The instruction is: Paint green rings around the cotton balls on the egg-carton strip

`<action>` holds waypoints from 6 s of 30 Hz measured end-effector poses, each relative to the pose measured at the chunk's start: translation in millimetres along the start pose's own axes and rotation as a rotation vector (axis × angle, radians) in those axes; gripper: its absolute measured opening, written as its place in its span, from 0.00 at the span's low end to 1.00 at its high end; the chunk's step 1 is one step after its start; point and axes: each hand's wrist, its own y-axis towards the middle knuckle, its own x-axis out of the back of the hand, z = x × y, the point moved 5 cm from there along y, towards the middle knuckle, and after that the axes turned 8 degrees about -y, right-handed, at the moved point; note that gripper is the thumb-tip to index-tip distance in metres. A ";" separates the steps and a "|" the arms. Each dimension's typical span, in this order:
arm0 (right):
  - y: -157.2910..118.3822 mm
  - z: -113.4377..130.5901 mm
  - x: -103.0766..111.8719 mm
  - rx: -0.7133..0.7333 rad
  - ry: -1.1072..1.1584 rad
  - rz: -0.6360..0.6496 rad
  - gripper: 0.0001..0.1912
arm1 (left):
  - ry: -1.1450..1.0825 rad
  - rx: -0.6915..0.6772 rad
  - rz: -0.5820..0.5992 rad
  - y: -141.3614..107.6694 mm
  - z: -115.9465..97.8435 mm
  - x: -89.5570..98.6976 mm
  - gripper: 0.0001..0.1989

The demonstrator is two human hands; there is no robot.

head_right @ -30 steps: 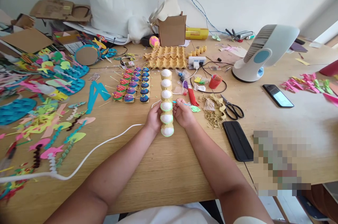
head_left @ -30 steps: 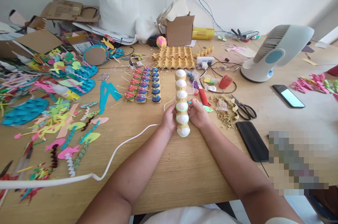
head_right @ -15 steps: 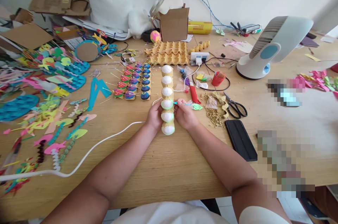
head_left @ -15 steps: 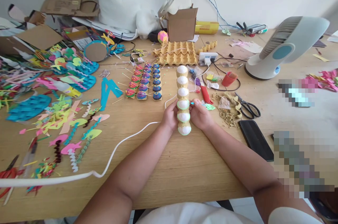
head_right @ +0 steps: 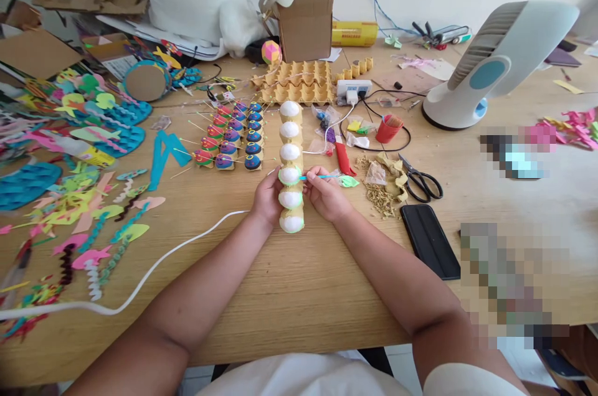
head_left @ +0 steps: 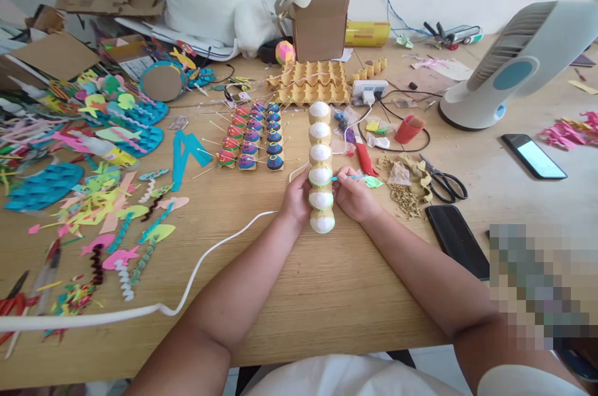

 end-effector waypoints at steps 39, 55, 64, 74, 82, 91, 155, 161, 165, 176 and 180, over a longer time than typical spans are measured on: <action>-1.3 17.1 -2.2 0.206 -0.236 -0.093 0.20 | 0.062 -0.047 0.153 -2.2 -1.6 -1.0 0.13; 0.8 20.6 3.9 0.293 -0.453 -0.106 0.25 | 0.079 -0.038 0.147 -3.4 -5.5 0.5 0.11; -0.2 22.8 0.5 0.315 -0.502 -0.082 0.25 | 0.070 -0.109 0.169 -3.2 -6.3 0.4 0.11; -4.1 25.6 -0.7 0.372 -0.567 -0.151 0.24 | 0.093 -0.120 0.163 -3.2 -5.3 1.6 0.11; -5.0 25.1 -4.1 0.356 -0.543 -0.136 0.25 | 0.082 -0.142 0.198 -2.0 -5.4 2.8 0.11; -5.4 25.5 -8.2 0.325 -0.480 -0.125 0.26 | 0.066 -0.139 0.221 -3.0 -4.9 2.6 0.10; -2.1 17.5 -3.8 0.269 -0.421 -0.110 0.28 | 0.100 -0.094 0.139 0.8 -2.2 11.1 0.12; -2.2 19.3 -5.8 0.287 -0.432 -0.095 0.26 | 0.089 -0.098 0.162 -1.0 -2.7 7.8 0.11; -2.5 18.8 -5.2 0.287 -0.391 -0.079 0.26 | 0.060 -0.083 0.178 -1.9 -2.6 6.3 0.10; -2.9 18.1 -4.1 0.266 -0.359 -0.106 0.27 | 0.049 -0.054 0.115 -1.9 -3.0 6.8 0.11; -2.4 17.7 -4.4 0.265 -0.344 -0.098 0.26 | 0.037 -0.051 0.136 -2.0 -2.8 6.1 0.10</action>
